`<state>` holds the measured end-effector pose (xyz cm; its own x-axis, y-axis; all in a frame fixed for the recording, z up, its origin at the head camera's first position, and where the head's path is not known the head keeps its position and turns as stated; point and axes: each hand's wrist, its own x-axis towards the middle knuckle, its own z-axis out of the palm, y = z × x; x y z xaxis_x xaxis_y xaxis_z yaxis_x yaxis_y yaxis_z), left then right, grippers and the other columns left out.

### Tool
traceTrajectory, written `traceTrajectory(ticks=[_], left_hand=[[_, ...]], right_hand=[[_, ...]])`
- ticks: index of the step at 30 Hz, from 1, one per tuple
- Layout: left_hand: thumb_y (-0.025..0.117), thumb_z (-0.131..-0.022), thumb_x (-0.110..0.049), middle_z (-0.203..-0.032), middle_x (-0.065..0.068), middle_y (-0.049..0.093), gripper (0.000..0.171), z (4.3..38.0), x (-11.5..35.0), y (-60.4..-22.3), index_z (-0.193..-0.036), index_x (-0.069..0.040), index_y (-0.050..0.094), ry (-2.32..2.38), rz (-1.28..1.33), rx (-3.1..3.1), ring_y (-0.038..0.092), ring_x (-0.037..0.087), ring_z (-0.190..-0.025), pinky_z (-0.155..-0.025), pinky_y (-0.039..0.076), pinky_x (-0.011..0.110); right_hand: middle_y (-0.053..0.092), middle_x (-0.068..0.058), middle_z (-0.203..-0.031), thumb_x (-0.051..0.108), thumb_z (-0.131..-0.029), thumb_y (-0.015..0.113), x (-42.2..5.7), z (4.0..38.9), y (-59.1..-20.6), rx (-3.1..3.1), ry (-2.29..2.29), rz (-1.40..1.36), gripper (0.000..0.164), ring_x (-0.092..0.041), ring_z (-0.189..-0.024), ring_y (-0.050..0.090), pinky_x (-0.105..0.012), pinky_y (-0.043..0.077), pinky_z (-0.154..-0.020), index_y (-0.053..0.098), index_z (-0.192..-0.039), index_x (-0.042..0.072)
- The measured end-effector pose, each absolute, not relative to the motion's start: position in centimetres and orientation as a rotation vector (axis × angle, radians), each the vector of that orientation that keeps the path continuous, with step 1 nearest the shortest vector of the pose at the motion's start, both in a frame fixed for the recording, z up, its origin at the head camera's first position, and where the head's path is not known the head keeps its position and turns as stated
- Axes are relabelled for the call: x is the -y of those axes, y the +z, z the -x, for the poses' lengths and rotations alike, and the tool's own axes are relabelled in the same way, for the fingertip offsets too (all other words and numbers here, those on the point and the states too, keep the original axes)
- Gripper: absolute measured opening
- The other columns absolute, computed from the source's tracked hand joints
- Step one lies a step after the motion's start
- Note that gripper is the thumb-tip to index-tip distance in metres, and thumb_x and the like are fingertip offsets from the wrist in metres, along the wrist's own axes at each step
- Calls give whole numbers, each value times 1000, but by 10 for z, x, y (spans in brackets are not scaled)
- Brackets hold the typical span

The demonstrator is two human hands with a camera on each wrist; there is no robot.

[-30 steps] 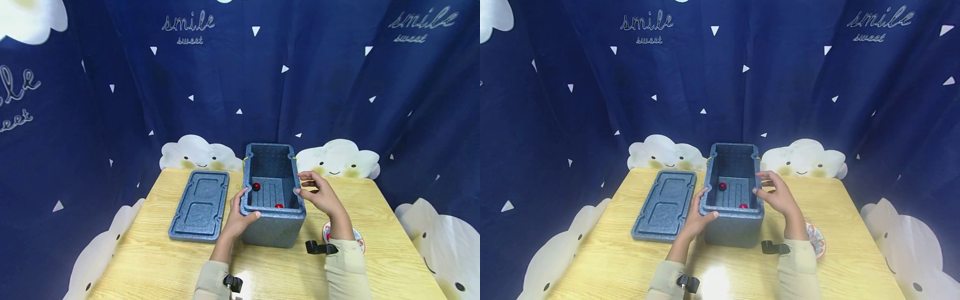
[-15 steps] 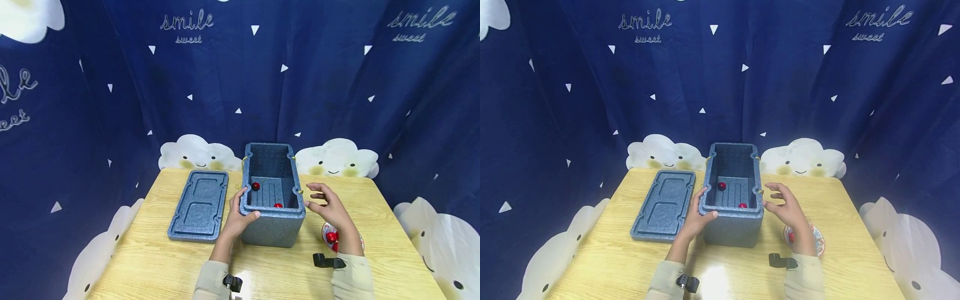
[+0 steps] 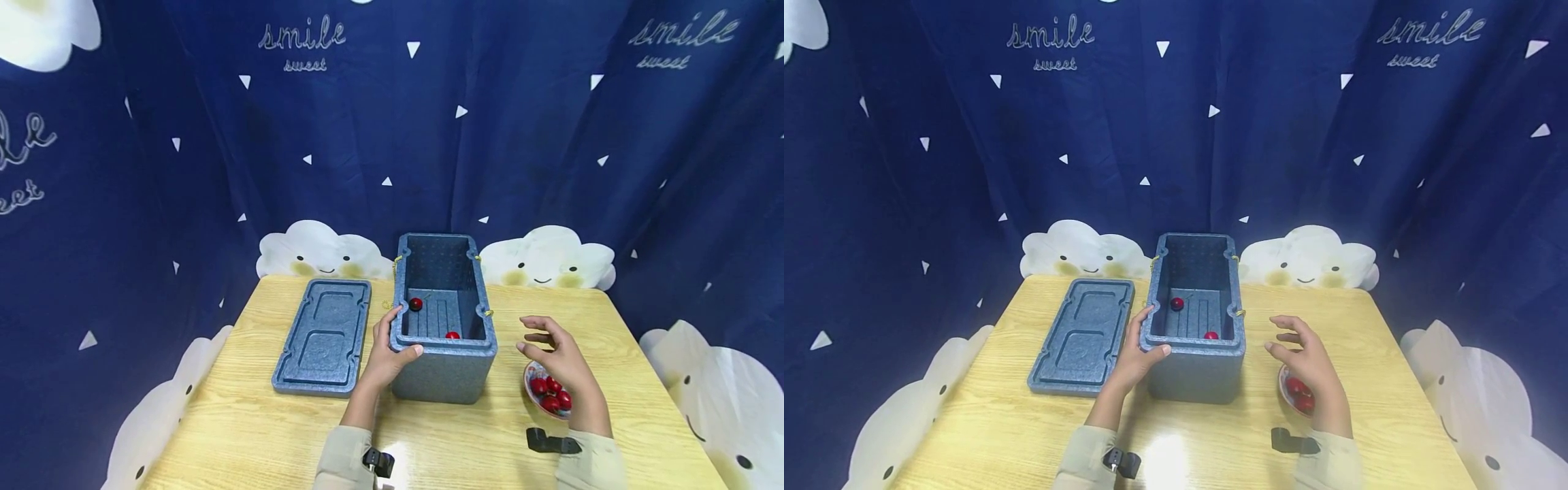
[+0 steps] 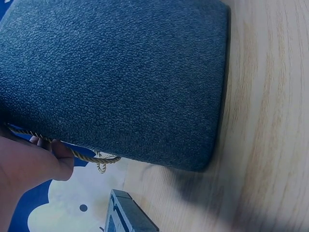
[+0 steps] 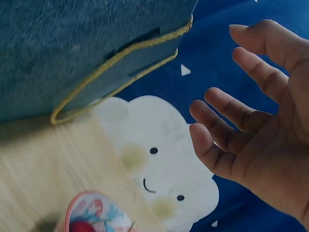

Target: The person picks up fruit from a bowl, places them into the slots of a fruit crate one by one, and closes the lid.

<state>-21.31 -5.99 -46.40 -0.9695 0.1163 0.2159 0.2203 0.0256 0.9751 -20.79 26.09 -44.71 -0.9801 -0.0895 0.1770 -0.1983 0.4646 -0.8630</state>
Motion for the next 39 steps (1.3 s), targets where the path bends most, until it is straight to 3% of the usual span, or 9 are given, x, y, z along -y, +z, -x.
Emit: traceTrajectory(ticks=[11, 14, 17, 22, 24, 30, 39], left_hand=[[73, -73, -9, -136, 19, 22, 81, 214, 59, -465, -142, -11, 33, -2128, 372, 2177, 29, 34, -124, -100, 24, 45], [74, -72, -8, -137, 19, 22, 81, 217, 59, -468, -142, -11, 33, -2147, 373, 2160, 29, 35, -124, -100, 24, 46], [77, -71, -16, -137, 15, 23, 82, 223, 59, -482, -142, -19, 35, -2127, 373, 2153, 30, 32, -123, -99, 25, 45], [76, -71, -14, -137, 16, 23, 82, 220, 60, -476, -142, -17, 34, -2130, 361, 2175, 29, 33, -123, -99, 25, 47], [74, -72, -8, -137, 19, 22, 81, 215, 61, -466, -142, -11, 33, -2137, 369, 2173, 29, 35, -123, -99, 25, 49], [74, -71, -6, -135, 21, 23, 81, 214, 59, -466, -141, -7, 33, -2116, 387, 2153, 30, 36, -122, -99, 25, 47], [74, -72, -7, -134, 20, 24, 81, 213, 59, -464, -142, -9, 34, -2114, 362, 2169, 32, 36, -120, -97, 27, 46]], right_hand=[[47, -9, -121, 14, -87, 66, -281, 193, -464, 2574, 1574, -189, 42, -37, -107, 49, -28, 50, -71, 50, -124, 1], [49, -5, -119, 12, -87, 66, -287, 190, -471, 2570, 1575, -165, 41, -32, -105, 51, -27, 50, -71, 51, -123, 1], [51, 3, -115, 9, -86, 66, -293, 188, -477, 2555, 1587, -155, 39, -25, -102, 54, -27, 51, -70, 52, -121, 0], [54, 12, -109, 7, -84, 67, -301, 183, -485, 2563, 1591, -118, 38, -15, -98, 57, -25, 49, -71, 53, -119, -2], [55, 7, -110, 11, -85, 68, -304, 182, -489, 2595, 1582, -72, 40, -11, -95, 56, -24, 48, -72, 53, -120, -1], [49, -24, -123, 16, -86, 67, -314, 180, -505, 2686, 1613, 35, 48, -11, -90, 57, -28, 49, -70, 49, -127, -2], [54, -25, -118, 16, -84, 68, -324, 183, -522, 2763, 1608, 82, 53, -18, -94, 55, -28, 49, -71, 48, -129, -4]])
